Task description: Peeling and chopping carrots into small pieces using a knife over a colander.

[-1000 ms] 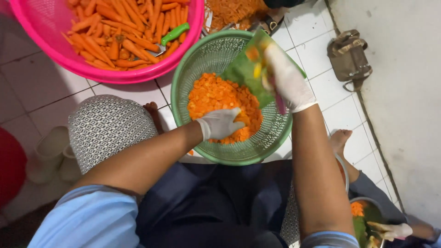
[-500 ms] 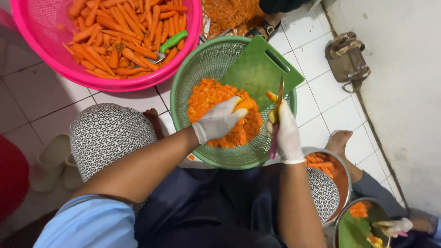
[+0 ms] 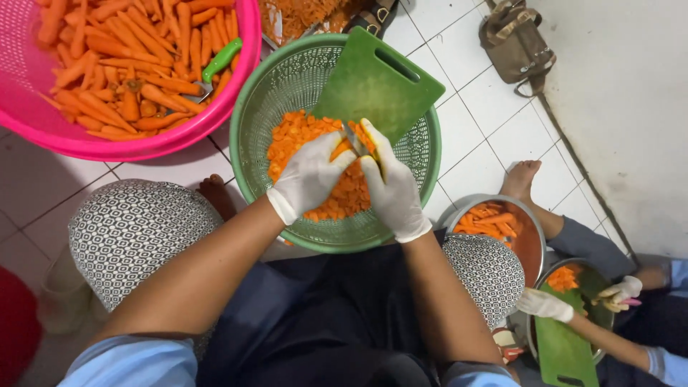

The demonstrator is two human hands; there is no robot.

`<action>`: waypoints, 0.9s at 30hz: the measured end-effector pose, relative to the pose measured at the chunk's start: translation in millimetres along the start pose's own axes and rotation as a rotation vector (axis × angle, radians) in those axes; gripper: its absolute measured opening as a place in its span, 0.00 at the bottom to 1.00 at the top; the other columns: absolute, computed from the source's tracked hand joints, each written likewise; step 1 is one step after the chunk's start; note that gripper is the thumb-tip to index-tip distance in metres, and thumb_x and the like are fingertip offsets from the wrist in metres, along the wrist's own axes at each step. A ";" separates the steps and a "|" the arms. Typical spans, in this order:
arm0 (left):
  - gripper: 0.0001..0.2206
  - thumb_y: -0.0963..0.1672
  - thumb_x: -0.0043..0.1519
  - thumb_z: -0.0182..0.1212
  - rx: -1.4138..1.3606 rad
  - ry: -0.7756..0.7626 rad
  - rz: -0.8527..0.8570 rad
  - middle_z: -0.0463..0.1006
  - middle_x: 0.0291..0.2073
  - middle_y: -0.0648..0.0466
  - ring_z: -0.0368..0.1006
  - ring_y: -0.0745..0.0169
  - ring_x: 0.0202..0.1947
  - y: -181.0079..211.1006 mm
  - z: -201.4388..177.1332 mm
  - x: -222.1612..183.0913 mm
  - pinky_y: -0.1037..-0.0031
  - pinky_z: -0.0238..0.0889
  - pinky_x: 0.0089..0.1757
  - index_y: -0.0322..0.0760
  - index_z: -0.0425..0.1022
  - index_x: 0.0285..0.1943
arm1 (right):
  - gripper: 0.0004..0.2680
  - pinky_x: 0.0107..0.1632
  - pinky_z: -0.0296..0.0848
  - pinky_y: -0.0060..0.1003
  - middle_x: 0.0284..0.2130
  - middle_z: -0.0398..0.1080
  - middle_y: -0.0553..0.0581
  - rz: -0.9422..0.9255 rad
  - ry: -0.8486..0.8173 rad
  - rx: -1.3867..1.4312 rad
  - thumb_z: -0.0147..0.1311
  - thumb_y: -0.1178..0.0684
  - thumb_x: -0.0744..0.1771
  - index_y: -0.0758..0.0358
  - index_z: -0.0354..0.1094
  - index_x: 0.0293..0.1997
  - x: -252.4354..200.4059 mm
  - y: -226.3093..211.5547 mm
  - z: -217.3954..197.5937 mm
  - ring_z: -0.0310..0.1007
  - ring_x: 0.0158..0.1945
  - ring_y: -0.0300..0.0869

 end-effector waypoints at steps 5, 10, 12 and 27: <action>0.15 0.54 0.59 0.50 0.073 -0.032 -0.087 0.74 0.42 0.54 0.69 0.55 0.49 2.3 -8.2 -6.7 0.64 0.62 0.48 0.48 0.68 0.49 | 0.17 0.57 0.63 0.47 0.57 0.62 0.56 -0.025 -0.023 -0.025 0.39 0.50 0.66 0.51 0.51 0.64 -4.5 0.6 4.8 0.64 0.56 0.54; 0.14 0.54 0.59 0.49 0.113 -0.025 -0.095 0.74 0.40 0.53 0.69 0.51 0.47 9.6 -13.0 -8.8 0.62 0.62 0.47 0.45 0.68 0.44 | 0.18 0.55 0.64 0.50 0.55 0.64 0.60 -0.024 -0.049 -0.025 0.38 0.50 0.66 0.50 0.50 0.65 -3.3 -3.8 7.4 0.65 0.53 0.57; 0.15 0.55 0.59 0.47 0.140 -0.024 -0.122 0.74 0.39 0.56 0.69 0.55 0.47 10.6 -14.6 -10.0 0.65 0.62 0.47 0.48 0.68 0.43 | 0.17 0.54 0.64 0.50 0.54 0.65 0.60 -0.032 -0.045 -0.010 0.37 0.49 0.66 0.51 0.51 0.64 -1.8 -5.6 7.5 0.66 0.53 0.57; 0.12 0.52 0.58 0.54 0.369 0.012 0.084 0.73 0.32 0.56 0.71 0.54 0.41 32.4 -19.1 -26.9 0.61 0.65 0.41 0.44 0.67 0.38 | 0.10 0.39 0.70 0.48 0.28 0.72 0.62 0.023 -0.007 -0.033 0.38 0.47 0.66 0.46 0.56 0.52 -10.7 21.0 17.2 0.73 0.36 0.56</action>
Point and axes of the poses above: each hand's wrist, its own x-axis towards the middle knuckle, its own z-axis out of the palm, y = z × x, the point moved 10 cm from there along x, towards the middle knuckle
